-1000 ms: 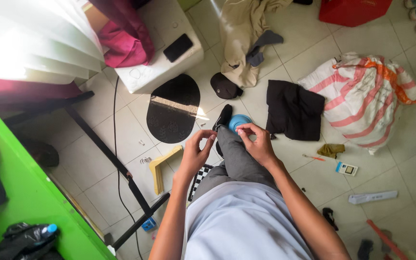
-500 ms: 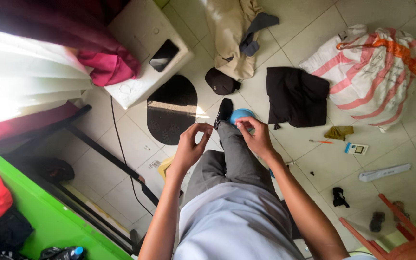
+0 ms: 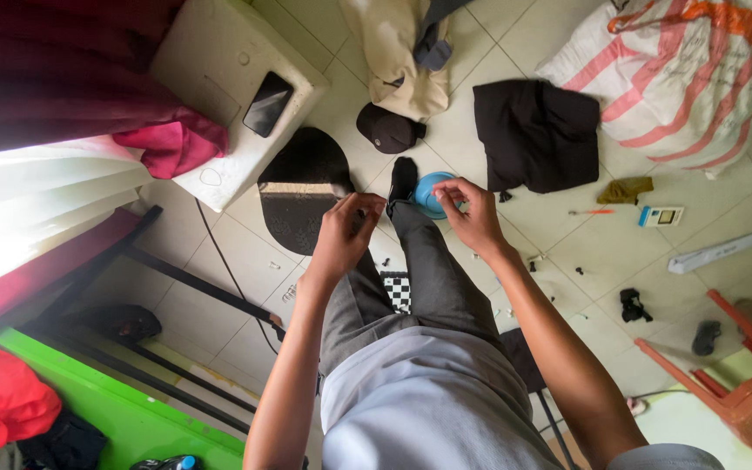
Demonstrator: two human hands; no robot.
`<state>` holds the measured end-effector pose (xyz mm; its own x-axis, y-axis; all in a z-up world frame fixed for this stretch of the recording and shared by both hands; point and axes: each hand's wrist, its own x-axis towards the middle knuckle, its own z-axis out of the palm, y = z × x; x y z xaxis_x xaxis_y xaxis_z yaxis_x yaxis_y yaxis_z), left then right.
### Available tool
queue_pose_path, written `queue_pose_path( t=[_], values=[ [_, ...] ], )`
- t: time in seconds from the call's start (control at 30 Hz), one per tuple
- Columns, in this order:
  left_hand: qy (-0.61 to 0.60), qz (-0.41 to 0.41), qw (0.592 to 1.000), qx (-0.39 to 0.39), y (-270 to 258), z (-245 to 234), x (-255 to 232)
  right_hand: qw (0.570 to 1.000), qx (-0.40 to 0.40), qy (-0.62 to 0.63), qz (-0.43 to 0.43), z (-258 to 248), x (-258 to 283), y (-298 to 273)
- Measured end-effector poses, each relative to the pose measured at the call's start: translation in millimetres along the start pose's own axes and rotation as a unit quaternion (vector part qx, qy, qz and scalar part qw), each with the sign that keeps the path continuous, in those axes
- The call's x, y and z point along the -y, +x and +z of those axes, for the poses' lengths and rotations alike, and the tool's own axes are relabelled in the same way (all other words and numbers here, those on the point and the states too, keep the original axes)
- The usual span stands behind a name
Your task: The person assembles a small desk fan by attaching the cage, motor housing, and blades, then picks up small objects and an earphone from a cluttered floor.
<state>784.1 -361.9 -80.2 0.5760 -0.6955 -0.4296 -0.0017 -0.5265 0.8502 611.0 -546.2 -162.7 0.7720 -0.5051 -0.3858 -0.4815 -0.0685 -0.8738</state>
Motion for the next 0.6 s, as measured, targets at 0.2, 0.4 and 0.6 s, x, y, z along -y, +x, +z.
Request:
queue_pose_path(
  t=[0.2,0.4,0.6],
  values=[
    [0.002,-0.062,0.998,0.033,31,2,9,1.000,-0.028,0.000,0.011,9,-15,4],
    [0.004,0.021,0.999,0.050,62,5,54,0.997,-0.061,-0.013,0.041,26,-49,15],
    [0.019,0.012,0.997,0.077,96,3,97,0.996,-0.087,-0.019,0.031,44,-79,33]
  ],
)
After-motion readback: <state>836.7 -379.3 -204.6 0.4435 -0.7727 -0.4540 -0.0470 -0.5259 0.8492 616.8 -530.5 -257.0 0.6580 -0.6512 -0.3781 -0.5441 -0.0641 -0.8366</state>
